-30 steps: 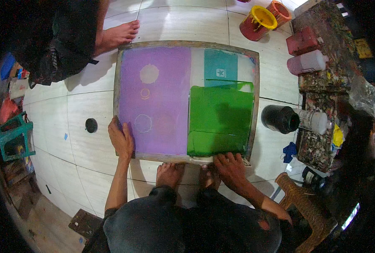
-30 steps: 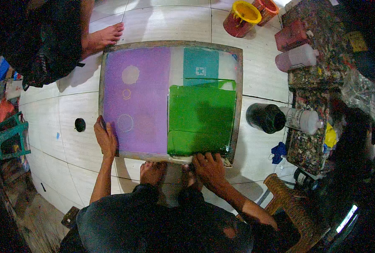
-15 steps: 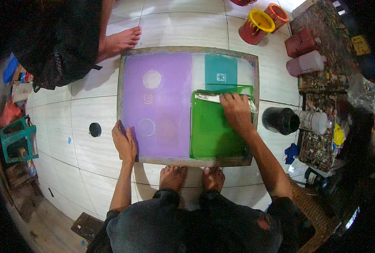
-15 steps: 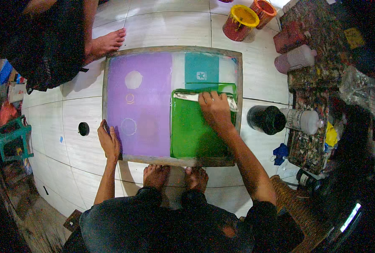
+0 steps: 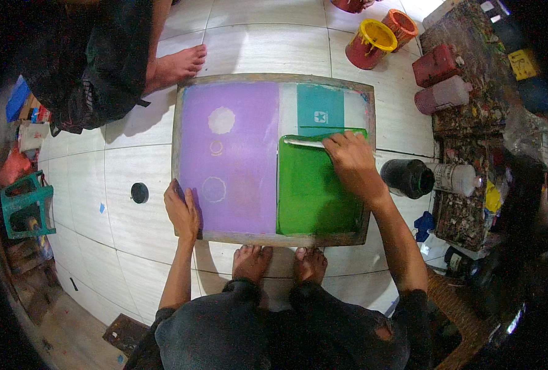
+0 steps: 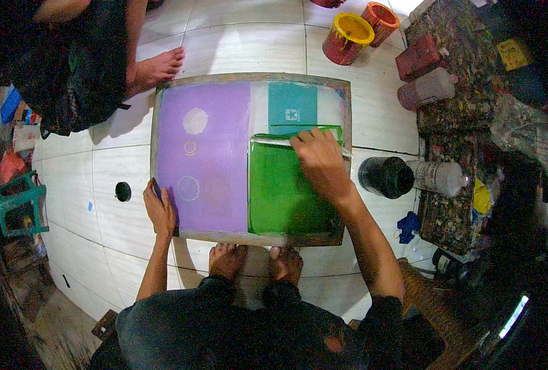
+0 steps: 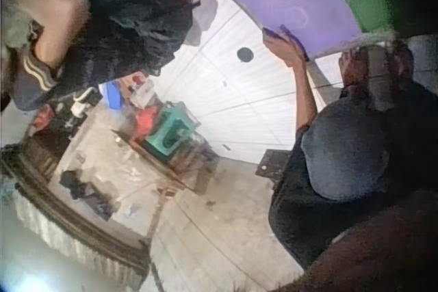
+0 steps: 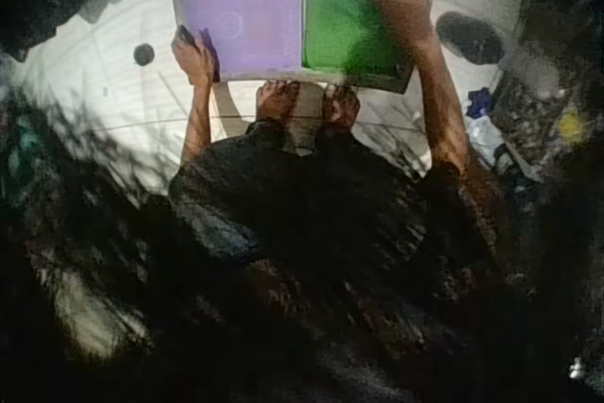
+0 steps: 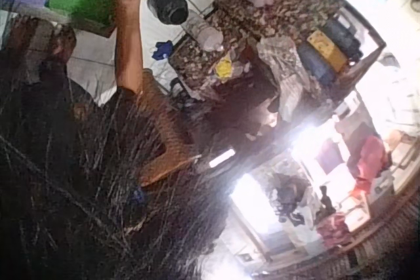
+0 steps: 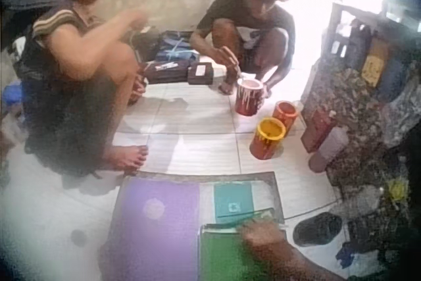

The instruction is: The person spreads green ink across a screen printing frame using a squeegee and kemudian cleans the frame with a cloth.

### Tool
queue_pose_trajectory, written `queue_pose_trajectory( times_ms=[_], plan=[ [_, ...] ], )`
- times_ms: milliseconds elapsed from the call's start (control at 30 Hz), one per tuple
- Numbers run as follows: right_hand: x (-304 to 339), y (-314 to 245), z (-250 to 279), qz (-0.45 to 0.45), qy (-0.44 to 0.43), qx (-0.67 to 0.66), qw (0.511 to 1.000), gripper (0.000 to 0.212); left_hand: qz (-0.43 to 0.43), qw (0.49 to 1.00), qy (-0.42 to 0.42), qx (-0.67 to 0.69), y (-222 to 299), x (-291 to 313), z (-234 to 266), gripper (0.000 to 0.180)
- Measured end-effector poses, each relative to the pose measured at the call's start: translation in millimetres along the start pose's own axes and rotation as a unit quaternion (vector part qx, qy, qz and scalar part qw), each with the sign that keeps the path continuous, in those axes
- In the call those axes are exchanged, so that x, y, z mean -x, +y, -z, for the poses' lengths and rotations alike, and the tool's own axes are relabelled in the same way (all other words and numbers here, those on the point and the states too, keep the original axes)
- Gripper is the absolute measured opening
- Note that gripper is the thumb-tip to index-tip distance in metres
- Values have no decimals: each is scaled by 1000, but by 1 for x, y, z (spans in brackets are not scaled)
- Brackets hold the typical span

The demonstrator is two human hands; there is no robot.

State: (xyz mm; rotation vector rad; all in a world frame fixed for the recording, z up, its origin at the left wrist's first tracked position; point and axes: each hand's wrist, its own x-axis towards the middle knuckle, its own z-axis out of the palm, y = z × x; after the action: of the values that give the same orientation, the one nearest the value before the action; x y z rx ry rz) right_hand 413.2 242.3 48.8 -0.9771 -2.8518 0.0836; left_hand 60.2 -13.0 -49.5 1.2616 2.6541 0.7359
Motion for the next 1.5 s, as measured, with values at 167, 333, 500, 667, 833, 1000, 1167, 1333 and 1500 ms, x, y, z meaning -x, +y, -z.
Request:
queue_pose_trajectory(
  times_ms=[167,333,500,667,833,1000,1167,1333,1500],
  plan=[
    [-30,8,-25,13,-47,33,998,15,1,1000,3,7,1,1,1,57],
    [16,-4,-45,65,-61,34,995,22,4,1000,-2,20,1,0,1,58],
    [103,-57,-42,65,-132,-26,989,35,-6,1000,3,-4,1,1,1,57],
    [164,-107,-24,54,-150,-60,985,43,-4,1000,0,10,1,0,0,56],
    [149,-103,-23,24,-141,-59,988,41,-16,1000,4,5,1,0,0,56],
    [108,-85,-25,-17,-120,-54,991,41,2,1000,-7,14,3,0,2,56],
    [134,-106,-6,12,-195,-103,975,40,-5,1000,-7,13,4,-1,3,57],
    [141,-119,-28,24,-68,-28,997,38,5,1000,-8,5,3,0,1,58],
    [70,-57,-52,19,7,79,997,30,-6,1000,-6,1,0,1,0,58]
  ],
)
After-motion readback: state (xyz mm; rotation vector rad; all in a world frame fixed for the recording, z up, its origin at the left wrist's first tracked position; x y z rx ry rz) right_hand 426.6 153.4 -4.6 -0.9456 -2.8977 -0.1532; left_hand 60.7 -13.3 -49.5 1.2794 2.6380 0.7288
